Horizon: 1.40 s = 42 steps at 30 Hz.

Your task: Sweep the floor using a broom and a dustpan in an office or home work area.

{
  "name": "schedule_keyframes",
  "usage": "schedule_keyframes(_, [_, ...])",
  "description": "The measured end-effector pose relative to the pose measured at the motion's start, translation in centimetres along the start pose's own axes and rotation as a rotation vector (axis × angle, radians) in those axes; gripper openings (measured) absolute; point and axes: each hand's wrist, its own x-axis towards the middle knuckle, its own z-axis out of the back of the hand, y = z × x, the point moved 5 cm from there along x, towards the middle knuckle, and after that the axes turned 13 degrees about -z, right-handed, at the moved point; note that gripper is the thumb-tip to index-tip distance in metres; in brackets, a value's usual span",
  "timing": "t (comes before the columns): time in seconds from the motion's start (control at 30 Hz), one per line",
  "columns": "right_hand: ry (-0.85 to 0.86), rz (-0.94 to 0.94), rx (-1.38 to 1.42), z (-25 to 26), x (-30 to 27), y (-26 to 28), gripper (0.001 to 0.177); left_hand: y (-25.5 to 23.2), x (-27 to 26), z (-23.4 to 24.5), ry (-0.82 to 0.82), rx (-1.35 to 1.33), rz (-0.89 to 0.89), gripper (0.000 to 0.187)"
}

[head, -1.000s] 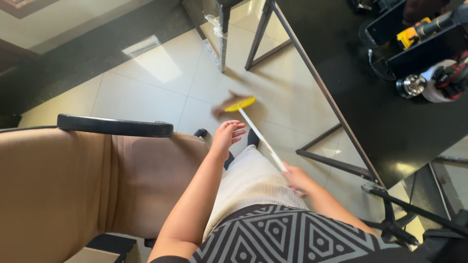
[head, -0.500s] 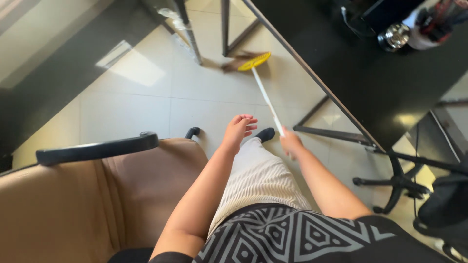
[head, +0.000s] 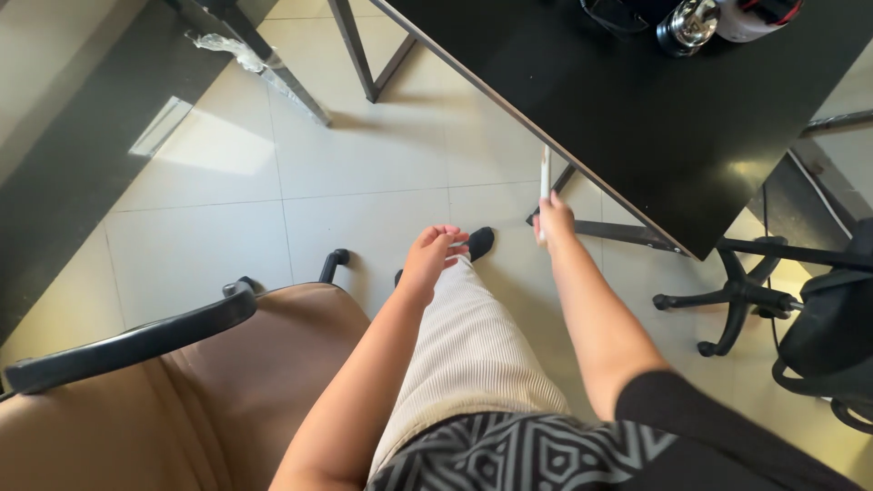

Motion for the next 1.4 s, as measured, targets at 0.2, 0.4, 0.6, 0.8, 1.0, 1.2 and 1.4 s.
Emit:
schedule_keyframes(0.2, [-0.045, -0.175, 0.154, 2.2, 2.8, -4.8, 0.028, 0.7, -1.2, -0.8, 0.025, 0.01, 0.01, 0.022])
schedule_keyframes(0.4, [0.219, -0.243, 0.042, 9.7, -15.6, -20.2, 0.029, 1.1, -1.0, -2.0, 0.053, -0.048, 0.028, 0.021])
schedule_keyframes(0.6, [0.462, -0.545, 0.147, 14.7, -25.7, -14.0, 0.061, -1.5, -1.1, -0.4, 0.036, -0.124, -0.06, 0.02])
schedule_keyframes(0.8, [0.491, -0.091, -0.024, 3.4, -16.4, -4.1, 0.024, -4.9, -5.5, 4.4, -0.135, -0.182, -0.205, 0.02])
schedule_keyframes(1.0, [0.504, -0.02, -0.109, -1.9, -6.5, -10.7, 0.017, -2.0, -13.4, 7.3, -0.244, -0.19, -0.272, 0.026])
schedule_keyframes(1.2, [0.42, -0.011, -0.41, 11.2, -18.0, -30.3, 0.04, 7.3, -20.3, 8.5, -0.363, -0.363, -0.33, 0.031])
schedule_keyframes(1.4, [0.439, -0.228, -0.491, 16.4, -28.0, -28.0, 0.043, 15.9, -26.3, 7.8, -0.426, -0.504, -0.332, 0.029])
